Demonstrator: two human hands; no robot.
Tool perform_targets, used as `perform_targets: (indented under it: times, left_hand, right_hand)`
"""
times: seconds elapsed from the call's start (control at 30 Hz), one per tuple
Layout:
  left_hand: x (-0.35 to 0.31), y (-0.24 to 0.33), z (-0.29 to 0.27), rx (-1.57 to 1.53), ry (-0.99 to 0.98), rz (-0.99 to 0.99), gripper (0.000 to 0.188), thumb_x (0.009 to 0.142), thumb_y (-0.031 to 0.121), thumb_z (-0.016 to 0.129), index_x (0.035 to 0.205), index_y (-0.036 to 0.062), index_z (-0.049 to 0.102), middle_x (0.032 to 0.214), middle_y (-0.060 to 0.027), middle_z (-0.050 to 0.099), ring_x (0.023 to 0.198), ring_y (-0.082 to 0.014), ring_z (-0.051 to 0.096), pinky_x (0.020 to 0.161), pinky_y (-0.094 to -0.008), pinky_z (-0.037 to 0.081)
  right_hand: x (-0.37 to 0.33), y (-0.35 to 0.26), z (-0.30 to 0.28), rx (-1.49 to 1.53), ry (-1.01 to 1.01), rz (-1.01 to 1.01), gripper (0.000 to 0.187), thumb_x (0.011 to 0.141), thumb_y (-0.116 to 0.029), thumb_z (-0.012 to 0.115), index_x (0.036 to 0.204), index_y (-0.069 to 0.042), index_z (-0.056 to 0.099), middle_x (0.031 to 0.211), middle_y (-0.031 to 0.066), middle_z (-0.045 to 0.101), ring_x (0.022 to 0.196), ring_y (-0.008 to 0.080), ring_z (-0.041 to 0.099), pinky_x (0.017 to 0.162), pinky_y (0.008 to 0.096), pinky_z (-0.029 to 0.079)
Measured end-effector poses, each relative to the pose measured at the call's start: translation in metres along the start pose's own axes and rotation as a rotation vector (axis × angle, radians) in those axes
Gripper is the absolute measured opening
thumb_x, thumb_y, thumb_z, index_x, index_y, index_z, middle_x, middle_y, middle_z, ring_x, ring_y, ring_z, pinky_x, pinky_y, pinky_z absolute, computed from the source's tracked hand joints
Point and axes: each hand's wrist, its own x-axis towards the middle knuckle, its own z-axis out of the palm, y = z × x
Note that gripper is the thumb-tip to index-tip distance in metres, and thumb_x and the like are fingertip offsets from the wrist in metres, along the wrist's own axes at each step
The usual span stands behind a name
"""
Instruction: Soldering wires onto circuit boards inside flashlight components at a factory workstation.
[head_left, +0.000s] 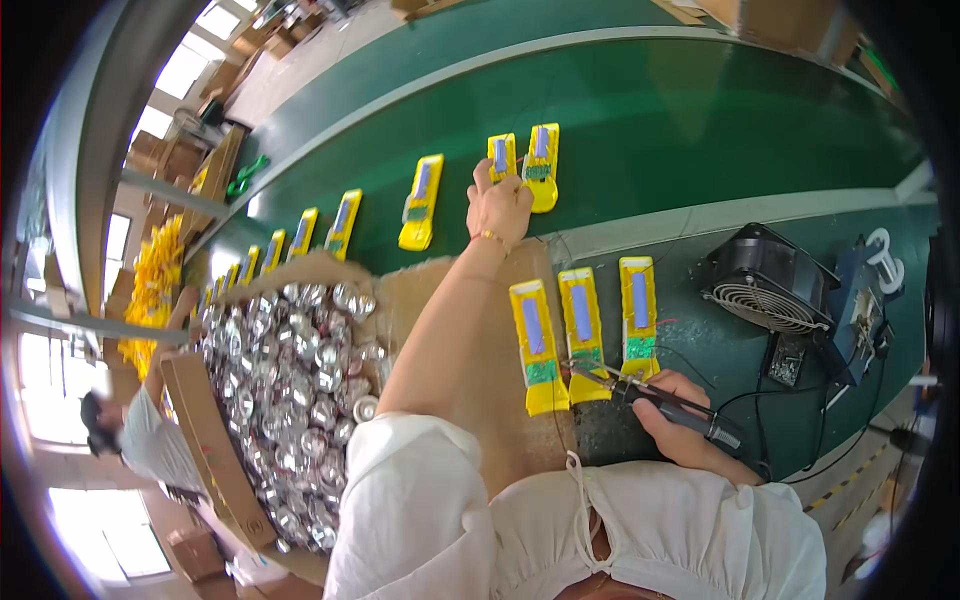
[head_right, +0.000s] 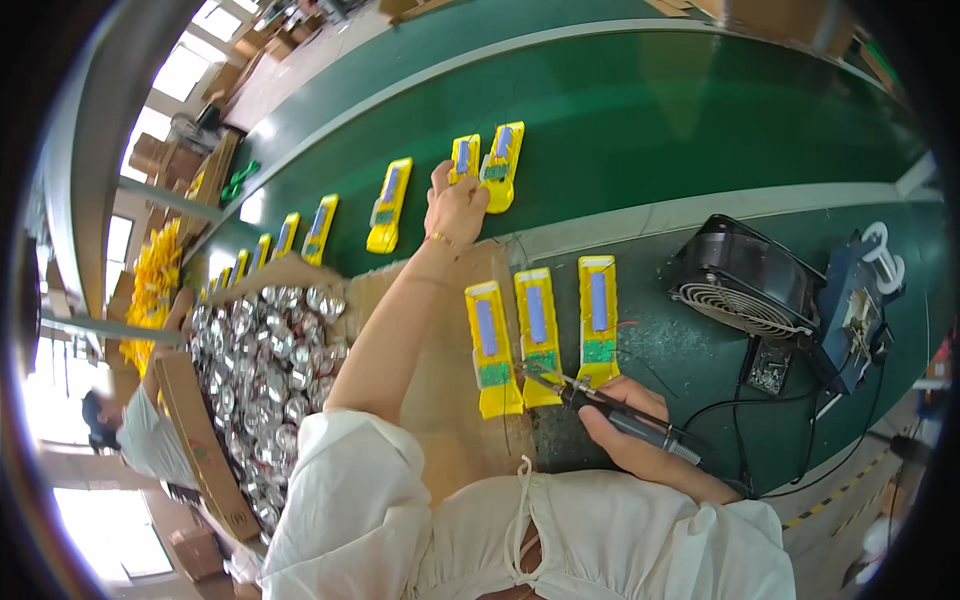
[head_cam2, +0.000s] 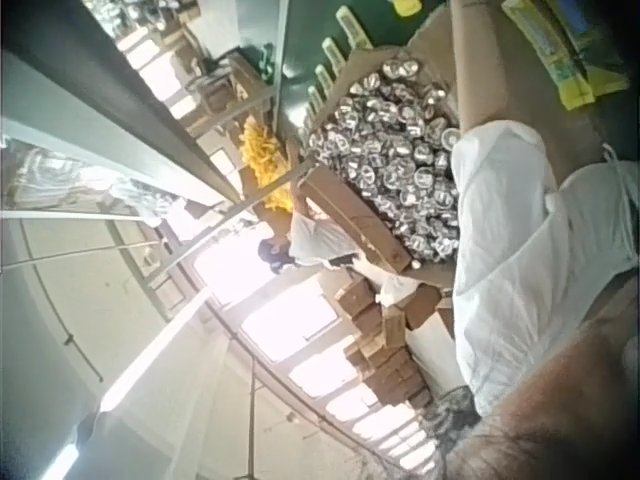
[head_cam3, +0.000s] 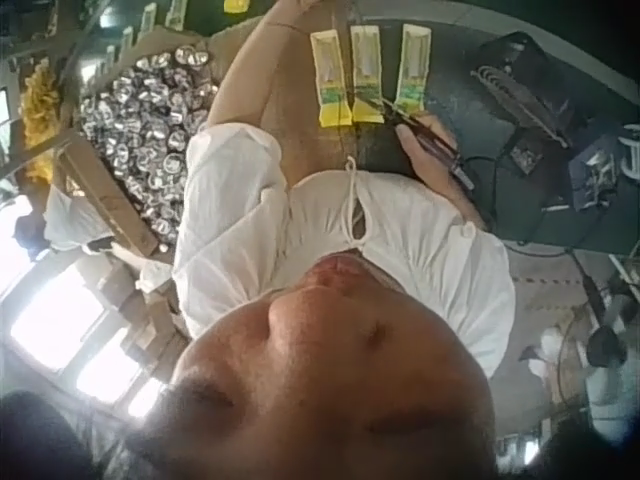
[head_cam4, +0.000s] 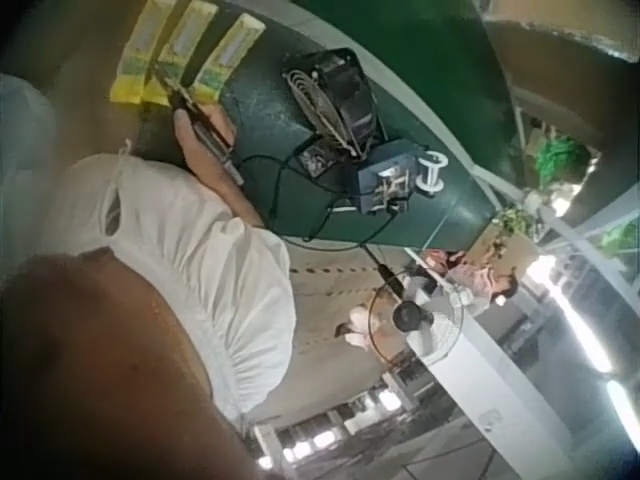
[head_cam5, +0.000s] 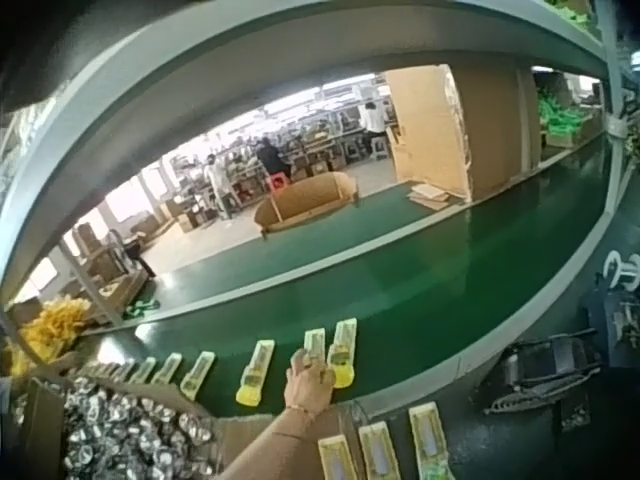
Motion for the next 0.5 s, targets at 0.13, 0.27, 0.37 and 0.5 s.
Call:
perform_targets:
  times: [0.13,0.27,0.37,0.5]
  left_hand:
    - [-0.115,-0.027,-0.056,0.038,0.139,0.132,0.012,0.078,0.017,0.057,0.086,0.0106,0.064,0.134,-0.0135,0.033,0.102,-0.0374,0.047,0.085,-0.0415,0.043]
    - [-0.21,-0.063,-0.075,0.003,0.169,0.067,0.007,0.077,0.015,0.058,0.082,0.01,0.061,0.132,-0.0154,0.036,0.104,-0.0391,0.046,0.084,-0.0421,0.043]
    - [-0.257,-0.068,-0.077,0.058,0.15,0.055,0.006,0.075,0.015,0.06,0.079,0.0111,0.062,0.136,-0.0151,0.032,0.118,-0.04,0.035,0.093,-0.0484,0.032]
    - [-0.303,-0.038,-0.09,0.142,0.082,0.078,0.015,0.074,0.022,0.063,0.087,0.0143,0.064,0.135,-0.0155,0.034,0.125,-0.0383,0.027,0.099,-0.0485,0.022]
  right_hand:
    - [-0.013,0.001,0.003,0.14,0.128,0.156,0.013,0.073,-0.001,0.067,0.081,0.0,0.056,0.077,0.0077,0.058,0.067,0.0132,0.056,0.061,0.0248,0.045]
    - [-0.011,-0.002,0.013,0.165,0.138,0.157,0.011,0.079,-0.002,0.059,0.086,0.003,0.053,0.077,0.0093,0.058,0.064,0.0125,0.059,0.058,0.0235,0.048]
    - [-0.017,-0.004,0.019,0.217,0.088,0.137,0.014,0.081,-0.005,0.059,0.09,0.003,0.052,0.079,0.0095,0.058,0.065,0.0128,0.059,0.058,0.0226,0.049]
    - [-0.027,-0.014,0.024,0.182,0.096,0.127,0.014,0.082,-0.006,0.059,0.091,0.003,0.053,0.081,0.01,0.059,0.065,0.0118,0.058,0.058,0.0224,0.049]
